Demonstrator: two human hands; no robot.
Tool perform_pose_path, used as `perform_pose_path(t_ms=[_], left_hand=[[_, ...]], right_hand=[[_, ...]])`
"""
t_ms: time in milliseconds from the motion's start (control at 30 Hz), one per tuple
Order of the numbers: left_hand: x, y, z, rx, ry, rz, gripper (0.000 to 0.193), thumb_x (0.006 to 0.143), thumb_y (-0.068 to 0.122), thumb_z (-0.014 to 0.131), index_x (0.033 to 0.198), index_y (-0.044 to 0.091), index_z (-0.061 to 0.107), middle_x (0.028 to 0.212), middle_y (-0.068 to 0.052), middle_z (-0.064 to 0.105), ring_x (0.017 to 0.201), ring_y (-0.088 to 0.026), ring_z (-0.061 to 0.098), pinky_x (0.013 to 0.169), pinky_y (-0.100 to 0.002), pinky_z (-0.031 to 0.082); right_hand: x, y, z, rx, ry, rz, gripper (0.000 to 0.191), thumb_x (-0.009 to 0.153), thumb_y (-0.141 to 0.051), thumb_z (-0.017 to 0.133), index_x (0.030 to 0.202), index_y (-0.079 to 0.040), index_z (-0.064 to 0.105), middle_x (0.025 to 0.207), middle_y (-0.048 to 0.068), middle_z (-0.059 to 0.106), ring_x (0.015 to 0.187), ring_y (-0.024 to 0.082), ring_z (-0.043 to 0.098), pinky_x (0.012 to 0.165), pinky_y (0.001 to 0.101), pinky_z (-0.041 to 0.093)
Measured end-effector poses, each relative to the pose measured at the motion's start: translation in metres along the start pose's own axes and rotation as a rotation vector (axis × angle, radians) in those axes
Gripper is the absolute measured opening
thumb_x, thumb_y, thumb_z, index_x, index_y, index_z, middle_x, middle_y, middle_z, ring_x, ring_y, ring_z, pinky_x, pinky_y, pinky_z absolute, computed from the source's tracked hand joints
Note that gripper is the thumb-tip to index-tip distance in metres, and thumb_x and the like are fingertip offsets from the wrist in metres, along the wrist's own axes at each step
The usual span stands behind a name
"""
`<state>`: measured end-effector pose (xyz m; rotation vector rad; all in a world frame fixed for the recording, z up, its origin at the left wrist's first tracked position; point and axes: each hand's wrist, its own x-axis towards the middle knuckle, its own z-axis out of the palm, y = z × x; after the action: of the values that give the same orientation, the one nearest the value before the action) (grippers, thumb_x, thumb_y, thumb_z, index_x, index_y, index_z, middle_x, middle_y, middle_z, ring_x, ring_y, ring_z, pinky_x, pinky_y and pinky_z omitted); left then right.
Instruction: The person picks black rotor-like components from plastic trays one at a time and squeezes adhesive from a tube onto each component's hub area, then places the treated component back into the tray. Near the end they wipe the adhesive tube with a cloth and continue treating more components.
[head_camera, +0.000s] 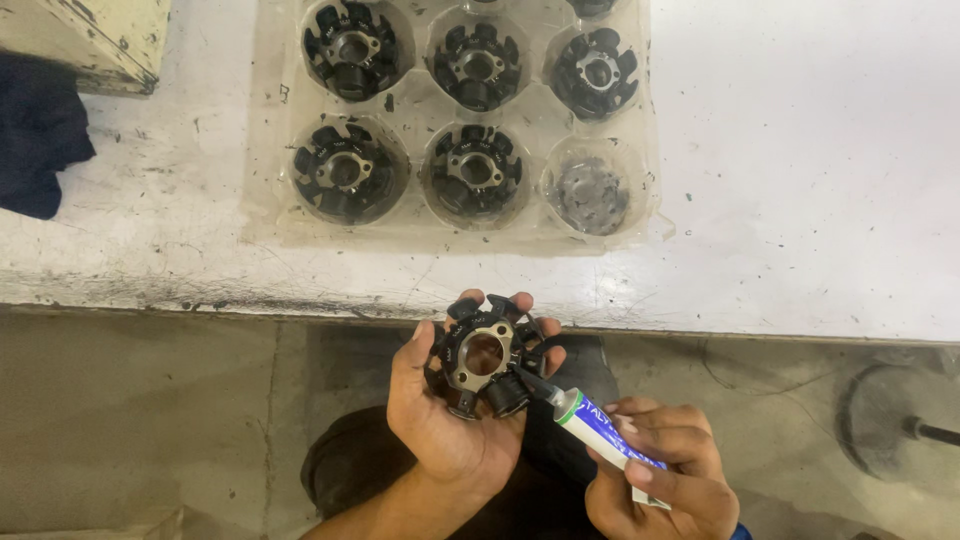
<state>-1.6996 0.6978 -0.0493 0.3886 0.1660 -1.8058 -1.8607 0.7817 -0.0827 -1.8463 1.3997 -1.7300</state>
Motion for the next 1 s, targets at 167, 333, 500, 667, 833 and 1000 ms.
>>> perform_pose_path(t_ms=[167, 333, 500, 667, 833, 1000], left_hand=[[0.000, 0.001, -0.002, -0.030, 0.008, -0.039, 0.052, 0.099, 0.047, 0.047, 0.126, 0.005, 0.060, 0.126, -0.024, 0.064, 0.113, -0.043, 0.064, 0.096, -0.055, 0.055], [0.002, 0.001, -0.002, -0.024, 0.029, -0.053, 0.052, 0.097, 0.048, 0.049, 0.124, 0.005, 0.060, 0.126, -0.024, 0.064, 0.113, -0.043, 0.065, 0.095, -0.054, 0.055], [0.002, 0.002, -0.002, -0.029, 0.052, -0.078, 0.053, 0.096, 0.049, 0.051, 0.123, 0.004, 0.061, 0.124, -0.023, 0.065, 0.112, -0.043, 0.065, 0.093, -0.052, 0.057], [0.004, 0.005, -0.001, -0.102, 0.074, -0.146, 0.051, 0.095, 0.049, 0.052, 0.121, 0.006, 0.062, 0.124, -0.022, 0.065, 0.111, -0.042, 0.067, 0.091, -0.050, 0.058], [0.011, 0.007, 0.007, 0.031, 0.014, -0.061, 0.052, 0.096, 0.049, 0.051, 0.123, 0.005, 0.060, 0.126, -0.024, 0.065, 0.112, -0.044, 0.065, 0.091, -0.052, 0.058], [0.057, 0.013, 0.019, 0.284, -0.232, 0.094, 0.050, 0.102, 0.046, 0.047, 0.126, 0.003, 0.057, 0.119, -0.022, 0.065, 0.107, -0.045, 0.068, 0.087, -0.055, 0.060]], right_hand=[[0.001, 0.000, -0.002, -0.019, -0.006, -0.010, 0.051, 0.074, 0.016, 0.071, 0.111, -0.016, 0.057, 0.104, 0.007, 0.064, 0.092, 0.019, 0.069, 0.088, 0.0457, 0.069], [-0.001, -0.001, -0.003, -0.032, -0.016, 0.010, 0.051, 0.072, 0.017, 0.070, 0.109, -0.017, 0.059, 0.102, 0.005, 0.064, 0.092, 0.020, 0.069, 0.088, 0.0459, 0.068], [-0.003, 0.003, -0.003, 0.014, -0.029, -0.002, 0.051, 0.071, 0.017, 0.070, 0.109, -0.017, 0.061, 0.103, 0.006, 0.063, 0.093, 0.021, 0.068, 0.088, 0.0464, 0.068], [-0.001, 0.000, -0.002, -0.010, -0.043, -0.009, 0.051, 0.073, 0.016, 0.071, 0.110, -0.017, 0.058, 0.103, 0.007, 0.063, 0.094, 0.020, 0.067, 0.091, 0.0466, 0.067], [0.000, -0.003, 0.001, -0.066, 0.065, 0.031, 0.049, 0.081, 0.005, 0.080, 0.112, -0.016, 0.049, 0.098, 0.007, 0.064, 0.091, 0.020, 0.070, 0.086, 0.0423, 0.066], [0.000, 0.012, 0.001, 0.119, 0.464, -0.048, 0.036, 0.089, -0.007, 0.081, 0.111, -0.014, 0.054, 0.092, 0.009, 0.067, 0.076, 0.017, 0.074, 0.074, 0.0351, 0.067]])
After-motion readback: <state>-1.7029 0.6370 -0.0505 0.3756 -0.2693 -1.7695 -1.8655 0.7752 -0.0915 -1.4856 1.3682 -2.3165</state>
